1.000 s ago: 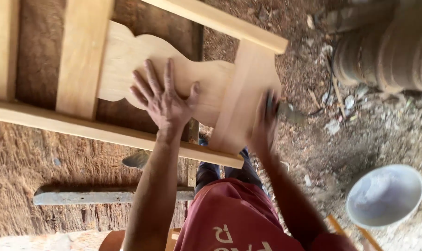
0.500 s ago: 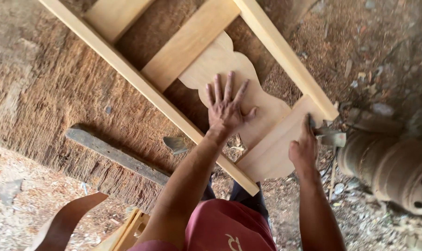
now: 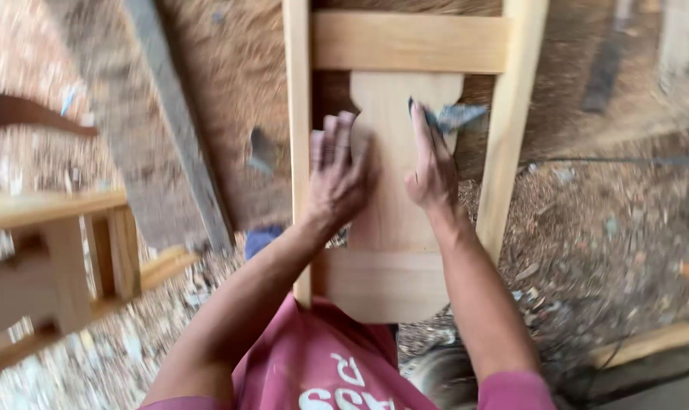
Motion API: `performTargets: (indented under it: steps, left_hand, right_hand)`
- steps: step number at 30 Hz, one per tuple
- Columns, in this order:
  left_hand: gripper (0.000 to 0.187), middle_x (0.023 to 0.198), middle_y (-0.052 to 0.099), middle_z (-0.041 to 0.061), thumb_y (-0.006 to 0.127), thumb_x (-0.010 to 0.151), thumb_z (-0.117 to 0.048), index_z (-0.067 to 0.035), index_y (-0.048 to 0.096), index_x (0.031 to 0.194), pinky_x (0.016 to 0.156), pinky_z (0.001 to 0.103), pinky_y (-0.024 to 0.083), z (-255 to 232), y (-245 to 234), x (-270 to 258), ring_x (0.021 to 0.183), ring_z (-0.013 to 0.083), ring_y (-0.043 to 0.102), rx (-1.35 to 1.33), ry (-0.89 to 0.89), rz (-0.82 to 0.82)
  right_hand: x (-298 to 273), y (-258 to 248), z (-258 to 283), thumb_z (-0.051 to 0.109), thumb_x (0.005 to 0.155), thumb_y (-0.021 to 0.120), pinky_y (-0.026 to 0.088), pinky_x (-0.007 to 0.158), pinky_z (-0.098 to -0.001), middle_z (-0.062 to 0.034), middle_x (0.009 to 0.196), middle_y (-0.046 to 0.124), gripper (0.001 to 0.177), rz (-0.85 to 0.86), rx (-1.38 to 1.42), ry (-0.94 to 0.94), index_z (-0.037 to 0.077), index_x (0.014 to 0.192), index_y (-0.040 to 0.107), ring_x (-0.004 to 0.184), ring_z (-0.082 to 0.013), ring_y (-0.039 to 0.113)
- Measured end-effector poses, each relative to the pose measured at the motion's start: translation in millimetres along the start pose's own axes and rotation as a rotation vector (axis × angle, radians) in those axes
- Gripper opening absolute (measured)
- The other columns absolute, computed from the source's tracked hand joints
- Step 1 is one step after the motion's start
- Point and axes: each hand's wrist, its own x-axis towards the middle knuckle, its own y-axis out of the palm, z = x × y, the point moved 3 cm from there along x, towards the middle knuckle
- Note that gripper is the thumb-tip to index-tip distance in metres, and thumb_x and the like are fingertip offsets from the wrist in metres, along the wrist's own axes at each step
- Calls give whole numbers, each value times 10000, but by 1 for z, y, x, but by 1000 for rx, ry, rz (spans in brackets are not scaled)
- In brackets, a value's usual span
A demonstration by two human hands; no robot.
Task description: The person sands a long, rectangular wooden piece on a workbench using a sanding block. They then move to a larger wooden chair frame and sand the curved seat and the frame's legs and rails.
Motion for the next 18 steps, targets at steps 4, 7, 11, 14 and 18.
performTargets:
  steps: [4,7,11,14,18]
  left_hand:
    - [787,1677,141,262,691,962,-420,-91,379,1605,1249,620,92,-6,-31,-73,1542,493,130,-2,-416,6]
    - [912,1625,305,273,730,981,-396,-114,158,1634,1126,560,432,-7,-22,-119,1449,447,415,-87,-658,-55]
    - [710,1120,567,165,712,946,-215,-173,419,1591,859,476,546,-5,-30,-129,1038,394,621,-40,-545,-354]
    - [683,1126,560,140,690,964,-224,-174,428,1593,926,453,534,0,-22,-128,1078,362,577,-53,-543,-338]
    - [715,1114,540,129,681,966,-192,-188,383,1615,945,478,505,0,-18,-133,1094,374,530,-71,-561,-305]
  right_hand:
    - [6,35,-25,95,659,582,331,1194,-566,-282,1634,275,1054,231,-140,-184,18,1629,176,1508,-478,226]
    - [-22,19,1,157,776,919,221,1330,-521,-240,1703,-40,1397,320,-434,-50,60,1609,-198,1601,-411,49]
    - [-112,-11,58,-108,600,543,436,1042,-663,-362,1622,193,1093,350,-269,111,-62,1603,111,1479,-566,201]
    - [-110,-18,65,-56,554,583,418,1006,-701,-366,1618,211,1127,438,-276,102,-73,1594,148,1470,-578,216]
    - [-5,10,-4,-120,741,551,373,1115,-711,-249,1688,126,1053,374,-378,23,63,1661,72,1539,-476,174]
